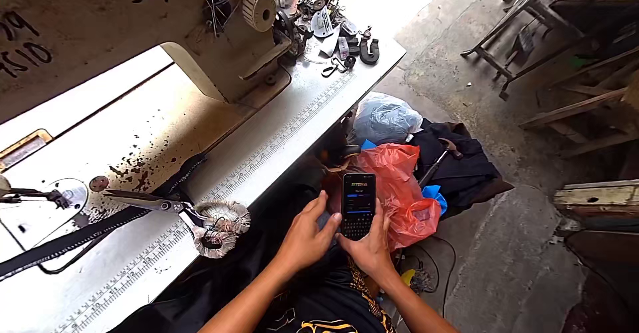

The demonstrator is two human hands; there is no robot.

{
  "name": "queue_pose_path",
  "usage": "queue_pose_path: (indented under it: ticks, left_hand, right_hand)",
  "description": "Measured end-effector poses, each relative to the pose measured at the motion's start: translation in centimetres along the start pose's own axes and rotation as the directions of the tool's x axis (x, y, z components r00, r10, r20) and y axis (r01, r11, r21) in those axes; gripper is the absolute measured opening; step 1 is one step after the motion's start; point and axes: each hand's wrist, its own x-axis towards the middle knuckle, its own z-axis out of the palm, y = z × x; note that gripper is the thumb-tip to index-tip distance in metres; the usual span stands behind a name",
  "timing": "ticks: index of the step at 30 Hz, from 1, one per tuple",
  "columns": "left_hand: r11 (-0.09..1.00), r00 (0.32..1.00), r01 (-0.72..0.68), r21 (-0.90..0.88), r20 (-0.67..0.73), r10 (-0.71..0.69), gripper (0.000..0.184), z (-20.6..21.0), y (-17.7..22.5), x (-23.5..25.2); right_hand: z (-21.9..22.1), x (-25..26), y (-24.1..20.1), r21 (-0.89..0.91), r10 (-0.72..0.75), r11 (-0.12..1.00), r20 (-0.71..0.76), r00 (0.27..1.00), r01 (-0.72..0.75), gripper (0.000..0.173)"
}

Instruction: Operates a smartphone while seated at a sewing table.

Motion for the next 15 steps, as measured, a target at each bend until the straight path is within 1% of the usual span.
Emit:
queue_pose_path:
  ticks: [2,3,4,5,6,7,8,10,11,13,15]
  left_hand:
    - [0.994,1.0,0.008,-0.107,0.03,-0.005,0.051,1.1,0.6,1.8]
    - [0.988,0.999,0.012,-0.156,0.034,-0.006,0.048,1.1,1.0,2.2]
    - [0.976,1.0,0.018,-0.215,0.022,-0.013,0.044,1.0,1.3,2.4]
    - [0.958,1.0,0.022,-0.286,0.013,-0.02,0.04,0.8,1.3,2.6]
    - [0.933,1.0,0.018,-0.359,0.021,-0.011,0.037,0.4,1.1,2.7]
    - [0.908,0.999,-0.009,-0.418,0.037,0.027,0.037,0.1,0.8,2.7]
    - [0.89,0.995,-0.046,-0.454,0.06,0.082,0.041,-0.2,0.6,2.7]
    - [0.873,0.978,-0.108,-0.476,0.105,0.178,0.051,-0.6,0.3,2.3]
    - [0.869,0.969,-0.129,-0.478,0.125,0.213,0.057,-0.6,0.3,2.2]
    - [0.861,0.965,-0.136,-0.49,0.132,0.228,0.066,-0.6,0.5,1.9]
    - [0.858,0.969,-0.138,-0.495,0.112,0.22,0.07,-0.4,0.8,1.7]
  right_hand:
    - [-0.3,-0.7,-0.4,0.199,-0.07,0.978,0.026,0.997,0.064,0.133]
    - [-0.4,-0.7,-0.4,0.361,-0.101,0.93,0.056,0.993,0.075,0.134]
    - [-0.8,-0.6,-0.3,0.547,-0.153,0.833,0.098,0.983,0.075,0.132]
    - [-1.1,-0.4,-0.1,0.708,-0.219,0.704,0.139,0.966,0.057,0.128]
    - [-1.6,-0.1,0.0,0.816,-0.282,0.578,0.18,0.942,0.017,0.121]
    - [-2.1,0.3,0.0,0.88,-0.327,0.472,0.218,0.919,-0.041,0.111]
    - [-2.7,0.6,-0.1,0.91,-0.347,0.403,0.252,0.903,-0.099,0.098]
    - [-3.6,1.0,-0.4,0.924,-0.382,0.35,0.292,0.877,-0.155,0.078]
    - [-4.0,1.3,-0.5,0.926,-0.416,0.343,0.299,0.859,-0.156,0.074]
    - [-4.2,1.7,-0.5,0.929,-0.47,0.343,0.295,0.832,-0.136,0.071]
    - [-4.2,1.8,-0.8,0.925,-0.47,0.36,0.296,0.832,-0.126,0.068]
